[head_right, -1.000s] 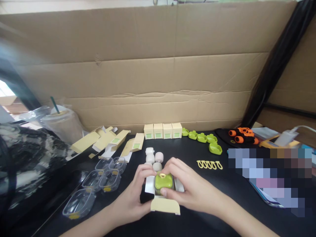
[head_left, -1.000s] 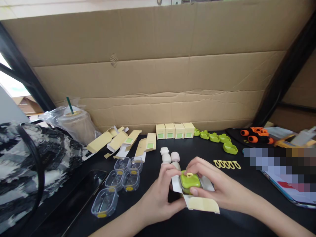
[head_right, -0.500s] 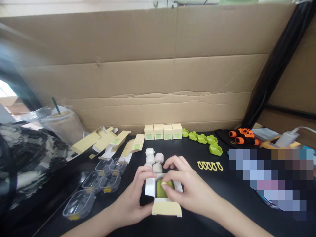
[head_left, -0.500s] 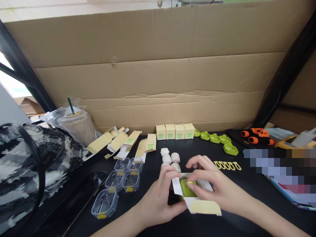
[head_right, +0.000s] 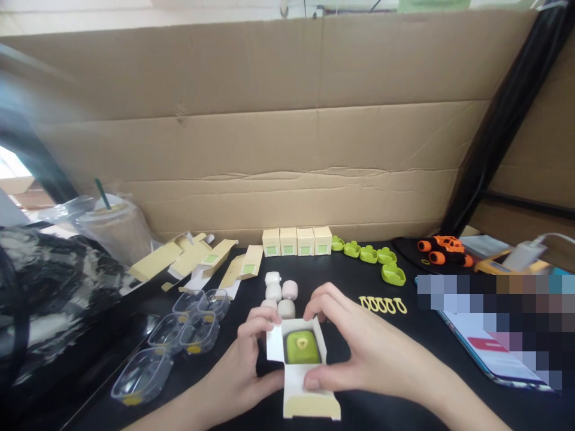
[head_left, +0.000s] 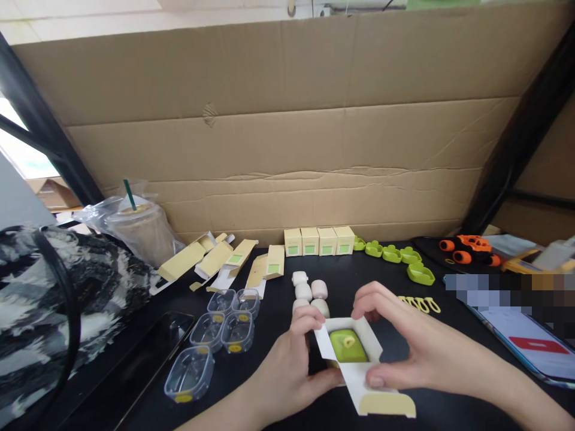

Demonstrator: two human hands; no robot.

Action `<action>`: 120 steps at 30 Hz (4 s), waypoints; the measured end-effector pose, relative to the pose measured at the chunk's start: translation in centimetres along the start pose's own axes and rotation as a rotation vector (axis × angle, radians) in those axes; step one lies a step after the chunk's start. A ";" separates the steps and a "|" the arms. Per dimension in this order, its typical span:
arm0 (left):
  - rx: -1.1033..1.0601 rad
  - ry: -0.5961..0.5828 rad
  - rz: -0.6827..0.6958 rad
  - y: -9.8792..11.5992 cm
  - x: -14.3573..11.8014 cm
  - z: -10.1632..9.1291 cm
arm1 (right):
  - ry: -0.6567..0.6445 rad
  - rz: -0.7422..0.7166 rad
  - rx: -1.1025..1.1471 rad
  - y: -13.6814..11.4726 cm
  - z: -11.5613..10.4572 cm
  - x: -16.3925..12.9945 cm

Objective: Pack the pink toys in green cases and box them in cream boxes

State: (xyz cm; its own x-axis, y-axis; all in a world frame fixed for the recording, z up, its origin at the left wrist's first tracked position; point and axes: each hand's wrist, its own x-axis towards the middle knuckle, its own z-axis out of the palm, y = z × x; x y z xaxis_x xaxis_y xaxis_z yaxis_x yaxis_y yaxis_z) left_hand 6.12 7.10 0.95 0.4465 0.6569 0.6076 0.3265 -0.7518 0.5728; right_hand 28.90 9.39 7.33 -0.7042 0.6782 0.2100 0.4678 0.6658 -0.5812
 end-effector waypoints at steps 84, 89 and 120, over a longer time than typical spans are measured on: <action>0.053 0.079 -0.111 1.6 0.0 0.0 | 0.114 -0.117 0.021 2.0 -0.1 -0.1; 0.159 0.082 -0.117 1.7 0.0 -0.1 | 0.409 -0.121 -0.106 3.2 -3.6 4.2; 0.250 -0.102 -0.065 1.3 0.1 0.3 | 0.325 -0.155 -0.271 7.8 3.7 18.2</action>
State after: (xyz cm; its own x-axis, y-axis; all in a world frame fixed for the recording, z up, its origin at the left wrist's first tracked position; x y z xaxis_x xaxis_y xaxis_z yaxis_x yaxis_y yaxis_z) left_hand 6.87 6.13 1.58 0.4953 0.7047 0.5080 0.5470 -0.7073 0.4479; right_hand 17.69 25.77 3.72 -0.5931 0.5980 0.5391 0.5237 0.7951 -0.3059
